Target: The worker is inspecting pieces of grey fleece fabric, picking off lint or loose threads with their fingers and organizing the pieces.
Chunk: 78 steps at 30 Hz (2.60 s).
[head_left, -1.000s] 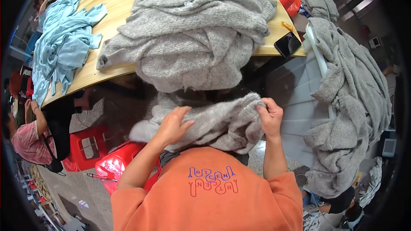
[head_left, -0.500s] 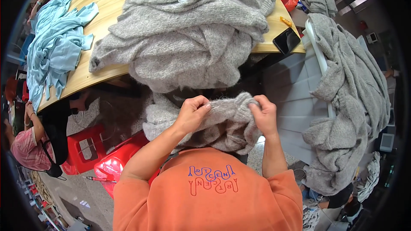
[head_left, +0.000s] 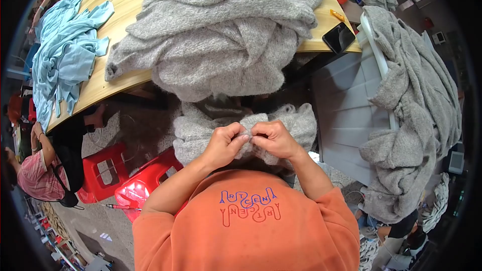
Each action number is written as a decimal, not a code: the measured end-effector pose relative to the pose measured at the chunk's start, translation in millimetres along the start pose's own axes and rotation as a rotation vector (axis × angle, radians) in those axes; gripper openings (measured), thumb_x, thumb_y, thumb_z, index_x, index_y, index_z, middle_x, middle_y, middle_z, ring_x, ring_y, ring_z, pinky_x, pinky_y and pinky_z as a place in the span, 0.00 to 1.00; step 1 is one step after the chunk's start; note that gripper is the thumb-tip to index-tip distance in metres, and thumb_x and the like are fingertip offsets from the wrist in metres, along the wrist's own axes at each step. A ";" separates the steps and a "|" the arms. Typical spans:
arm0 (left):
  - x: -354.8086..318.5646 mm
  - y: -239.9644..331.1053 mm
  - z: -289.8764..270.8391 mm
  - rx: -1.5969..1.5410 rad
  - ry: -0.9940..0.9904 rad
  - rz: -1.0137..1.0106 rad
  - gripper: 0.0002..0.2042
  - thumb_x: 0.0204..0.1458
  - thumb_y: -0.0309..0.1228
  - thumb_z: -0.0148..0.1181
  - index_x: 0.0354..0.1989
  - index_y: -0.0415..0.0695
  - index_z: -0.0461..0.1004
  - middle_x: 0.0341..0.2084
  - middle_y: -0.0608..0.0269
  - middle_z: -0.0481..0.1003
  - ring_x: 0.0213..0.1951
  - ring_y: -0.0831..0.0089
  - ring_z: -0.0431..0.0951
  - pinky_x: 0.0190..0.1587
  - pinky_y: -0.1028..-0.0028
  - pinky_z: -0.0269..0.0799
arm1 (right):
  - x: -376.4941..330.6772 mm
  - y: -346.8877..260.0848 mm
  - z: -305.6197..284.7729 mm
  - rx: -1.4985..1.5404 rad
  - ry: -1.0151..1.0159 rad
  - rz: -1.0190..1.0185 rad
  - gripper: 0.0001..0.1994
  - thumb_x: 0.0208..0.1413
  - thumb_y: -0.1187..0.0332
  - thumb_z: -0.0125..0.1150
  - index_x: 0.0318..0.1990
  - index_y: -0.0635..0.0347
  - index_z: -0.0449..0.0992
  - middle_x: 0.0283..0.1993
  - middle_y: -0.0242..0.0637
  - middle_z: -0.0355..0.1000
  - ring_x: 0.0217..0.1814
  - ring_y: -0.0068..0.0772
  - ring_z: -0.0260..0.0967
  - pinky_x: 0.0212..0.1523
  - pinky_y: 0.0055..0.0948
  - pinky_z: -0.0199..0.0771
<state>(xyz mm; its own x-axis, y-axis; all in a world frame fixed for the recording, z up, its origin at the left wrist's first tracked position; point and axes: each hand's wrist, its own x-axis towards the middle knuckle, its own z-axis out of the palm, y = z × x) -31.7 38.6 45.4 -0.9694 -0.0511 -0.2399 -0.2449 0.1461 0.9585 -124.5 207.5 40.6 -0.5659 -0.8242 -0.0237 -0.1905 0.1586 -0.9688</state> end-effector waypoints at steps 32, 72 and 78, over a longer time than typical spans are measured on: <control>-15.9 -7.2 -25.8 -1.014 0.141 -0.194 0.06 0.52 0.27 0.56 0.33 0.36 0.73 0.29 0.57 0.77 0.29 0.72 0.77 0.36 0.72 0.74 | -41.5 23.6 6.4 -0.026 0.310 -0.075 0.03 0.47 0.77 0.58 0.30 0.66 0.72 0.29 0.38 0.69 0.29 0.28 0.68 0.30 0.26 0.66; -10.1 12.9 2.9 -0.711 0.064 -0.108 0.03 0.48 0.19 0.59 0.32 0.35 0.76 0.25 0.66 0.76 0.26 0.86 0.70 0.26 0.85 0.66 | -5.7 -23.0 19.8 -0.658 0.399 -0.708 0.12 0.35 0.77 0.59 0.32 0.66 0.70 0.31 0.40 0.67 0.23 0.33 0.65 0.22 0.28 0.67; -13.2 9.1 -0.7 -0.587 0.141 -0.054 0.05 0.48 0.20 0.60 0.33 0.37 0.76 0.24 0.68 0.75 0.25 0.87 0.69 0.24 0.85 0.65 | 2.4 -22.8 21.4 -0.582 0.352 -0.675 0.11 0.35 0.79 0.57 0.31 0.65 0.70 0.32 0.40 0.68 0.25 0.38 0.66 0.24 0.31 0.68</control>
<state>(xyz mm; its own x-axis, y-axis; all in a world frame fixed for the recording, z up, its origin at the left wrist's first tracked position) -21.1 39.9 57.4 -0.9348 -0.1796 -0.3063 -0.2063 -0.4276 0.8801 -104.4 190.2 57.3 -0.3814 -0.6450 0.6622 -0.8797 0.0330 -0.4745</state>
